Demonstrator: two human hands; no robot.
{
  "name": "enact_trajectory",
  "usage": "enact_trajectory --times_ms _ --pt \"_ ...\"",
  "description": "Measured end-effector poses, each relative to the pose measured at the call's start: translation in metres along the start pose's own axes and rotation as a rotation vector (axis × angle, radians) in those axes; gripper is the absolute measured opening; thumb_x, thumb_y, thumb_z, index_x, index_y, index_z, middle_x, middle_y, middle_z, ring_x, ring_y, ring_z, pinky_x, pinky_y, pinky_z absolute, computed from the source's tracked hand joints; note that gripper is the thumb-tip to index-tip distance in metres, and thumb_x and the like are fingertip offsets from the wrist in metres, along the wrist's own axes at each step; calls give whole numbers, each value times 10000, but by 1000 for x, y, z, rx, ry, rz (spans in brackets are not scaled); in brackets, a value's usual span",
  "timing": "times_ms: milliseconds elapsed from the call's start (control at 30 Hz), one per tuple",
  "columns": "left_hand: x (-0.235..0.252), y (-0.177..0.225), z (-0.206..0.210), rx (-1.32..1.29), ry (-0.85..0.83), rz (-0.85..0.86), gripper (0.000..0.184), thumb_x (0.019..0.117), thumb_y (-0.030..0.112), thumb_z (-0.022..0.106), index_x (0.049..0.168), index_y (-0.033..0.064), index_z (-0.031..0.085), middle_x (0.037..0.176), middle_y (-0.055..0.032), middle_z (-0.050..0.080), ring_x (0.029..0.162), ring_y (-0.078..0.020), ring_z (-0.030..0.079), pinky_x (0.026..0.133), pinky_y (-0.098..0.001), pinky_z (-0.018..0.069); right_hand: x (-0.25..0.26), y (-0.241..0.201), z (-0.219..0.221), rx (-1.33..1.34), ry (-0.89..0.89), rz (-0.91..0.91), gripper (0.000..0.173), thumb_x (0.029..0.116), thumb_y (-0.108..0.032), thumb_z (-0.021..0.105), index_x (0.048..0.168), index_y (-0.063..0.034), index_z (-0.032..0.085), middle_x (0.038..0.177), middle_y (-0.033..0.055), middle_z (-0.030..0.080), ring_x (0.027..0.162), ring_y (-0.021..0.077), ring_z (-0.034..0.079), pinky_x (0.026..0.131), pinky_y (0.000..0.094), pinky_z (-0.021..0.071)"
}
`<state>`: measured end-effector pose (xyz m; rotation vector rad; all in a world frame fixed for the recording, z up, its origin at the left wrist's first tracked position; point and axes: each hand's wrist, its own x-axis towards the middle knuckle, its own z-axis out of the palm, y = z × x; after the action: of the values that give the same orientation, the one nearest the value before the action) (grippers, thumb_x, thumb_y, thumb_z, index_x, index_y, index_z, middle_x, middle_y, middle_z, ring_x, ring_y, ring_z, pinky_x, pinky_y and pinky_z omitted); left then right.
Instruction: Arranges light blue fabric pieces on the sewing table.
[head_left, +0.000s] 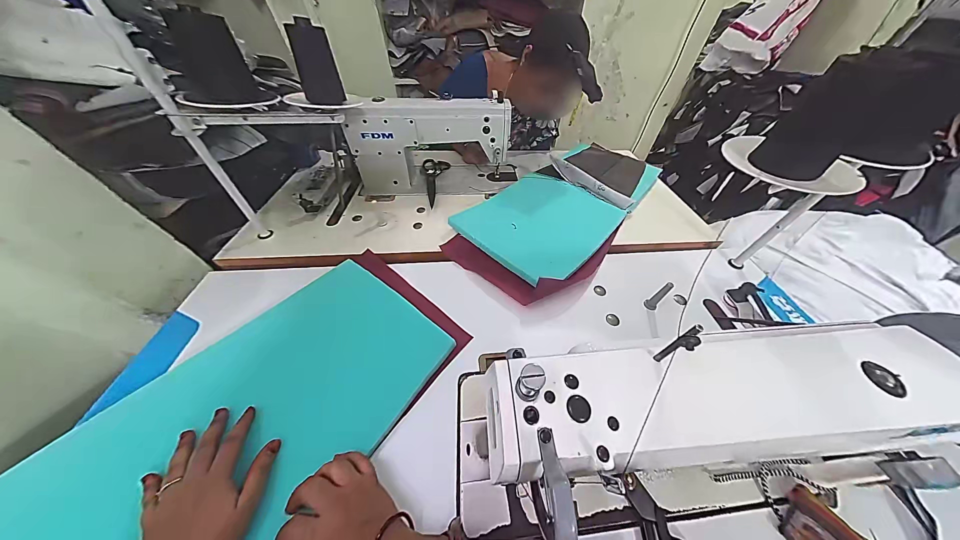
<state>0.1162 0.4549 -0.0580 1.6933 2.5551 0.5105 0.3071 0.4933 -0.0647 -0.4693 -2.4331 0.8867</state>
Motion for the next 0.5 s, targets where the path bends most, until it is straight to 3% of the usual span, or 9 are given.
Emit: enact_trajectory --times_ms 500 --pt "2 -3 2 -5 16 5 718 1005 516 385 1492 -1 493 1588 -322 349 1480 -595 235 1128 -796 102 1 -1 -3 3 -50 20 207 974 -109 626 1067 -30 794 1197 162 717 1227 376 614 1096 563 406"
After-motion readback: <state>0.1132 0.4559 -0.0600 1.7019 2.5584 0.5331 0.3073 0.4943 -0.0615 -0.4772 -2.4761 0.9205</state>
